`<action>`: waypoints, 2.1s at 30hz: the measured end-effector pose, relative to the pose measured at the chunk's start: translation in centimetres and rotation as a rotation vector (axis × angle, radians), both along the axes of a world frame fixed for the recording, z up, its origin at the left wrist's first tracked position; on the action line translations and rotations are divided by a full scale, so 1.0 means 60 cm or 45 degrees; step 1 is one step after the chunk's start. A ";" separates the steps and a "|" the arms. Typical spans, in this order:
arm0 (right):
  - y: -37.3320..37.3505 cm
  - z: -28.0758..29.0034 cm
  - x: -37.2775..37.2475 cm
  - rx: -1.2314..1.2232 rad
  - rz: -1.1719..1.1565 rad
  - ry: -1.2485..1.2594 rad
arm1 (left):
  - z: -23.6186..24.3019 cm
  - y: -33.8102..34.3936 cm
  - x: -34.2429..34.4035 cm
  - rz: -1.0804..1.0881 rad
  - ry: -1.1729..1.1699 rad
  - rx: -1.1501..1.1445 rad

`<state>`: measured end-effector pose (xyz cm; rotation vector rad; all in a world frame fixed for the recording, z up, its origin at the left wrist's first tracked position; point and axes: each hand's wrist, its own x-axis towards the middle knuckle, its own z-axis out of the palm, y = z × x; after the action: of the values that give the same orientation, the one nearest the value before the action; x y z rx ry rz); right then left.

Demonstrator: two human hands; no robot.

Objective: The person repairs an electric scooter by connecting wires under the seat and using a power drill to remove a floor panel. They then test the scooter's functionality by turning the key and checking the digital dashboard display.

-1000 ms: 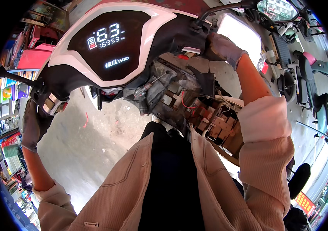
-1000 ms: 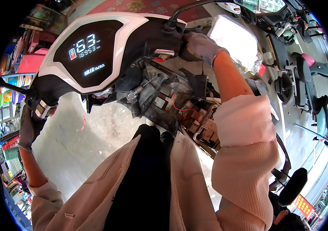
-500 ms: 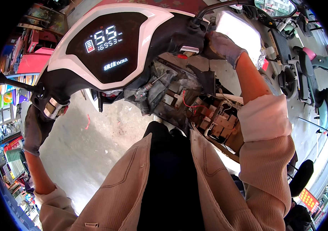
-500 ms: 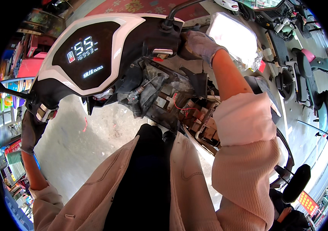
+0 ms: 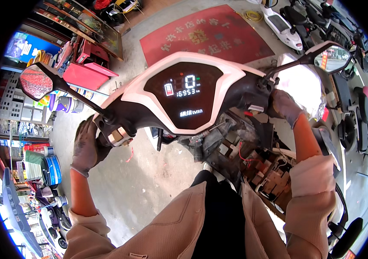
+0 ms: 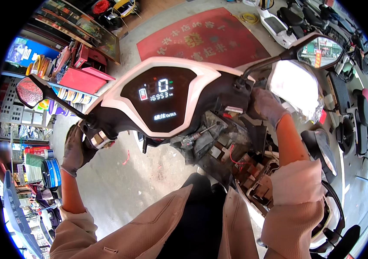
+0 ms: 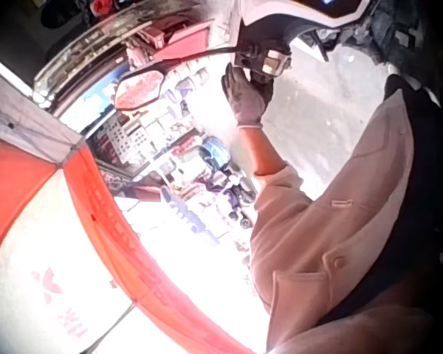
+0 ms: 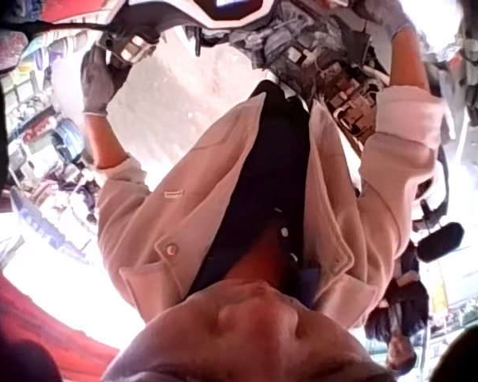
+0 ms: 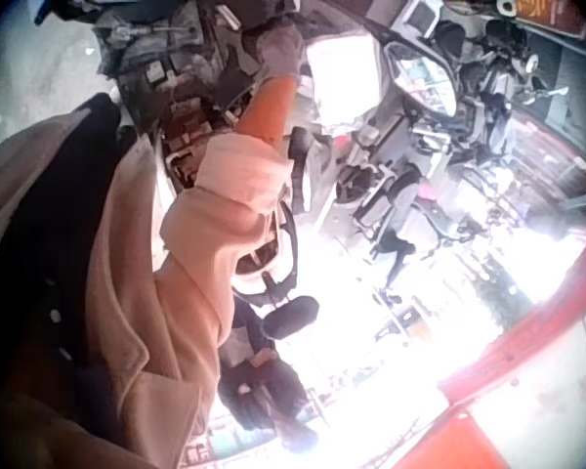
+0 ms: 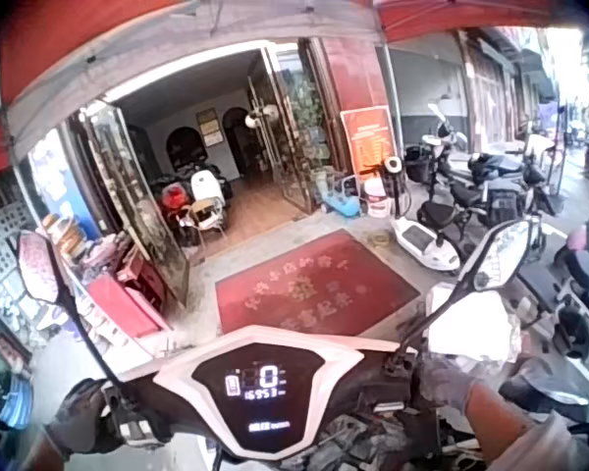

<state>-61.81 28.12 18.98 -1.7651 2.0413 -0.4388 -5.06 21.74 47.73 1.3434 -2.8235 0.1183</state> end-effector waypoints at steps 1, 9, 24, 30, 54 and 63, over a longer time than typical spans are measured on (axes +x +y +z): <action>-0.005 0.009 0.019 0.045 0.003 0.135 | 0.007 0.003 0.007 0.041 -0.005 0.036; 0.024 0.025 0.016 -0.056 -0.120 -0.388 | 0.002 0.003 0.003 0.124 -0.025 0.045; 0.050 0.123 0.086 -0.219 -0.076 0.236 | 0.007 0.004 0.014 0.053 -0.011 0.014; 0.067 0.138 0.108 -0.353 -0.278 0.316 | 0.003 0.003 0.012 0.131 -0.028 0.064; 0.060 0.203 0.102 0.017 -0.057 0.153 | -0.024 -0.013 0.049 0.269 0.175 0.282; 0.120 0.012 0.339 -0.446 -0.803 -0.059 | -0.040 -0.042 0.085 0.153 0.174 0.217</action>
<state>-41.47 35.29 19.71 -1.2091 2.5824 -1.0641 0.04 19.22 45.33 1.4905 -2.6911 -0.2107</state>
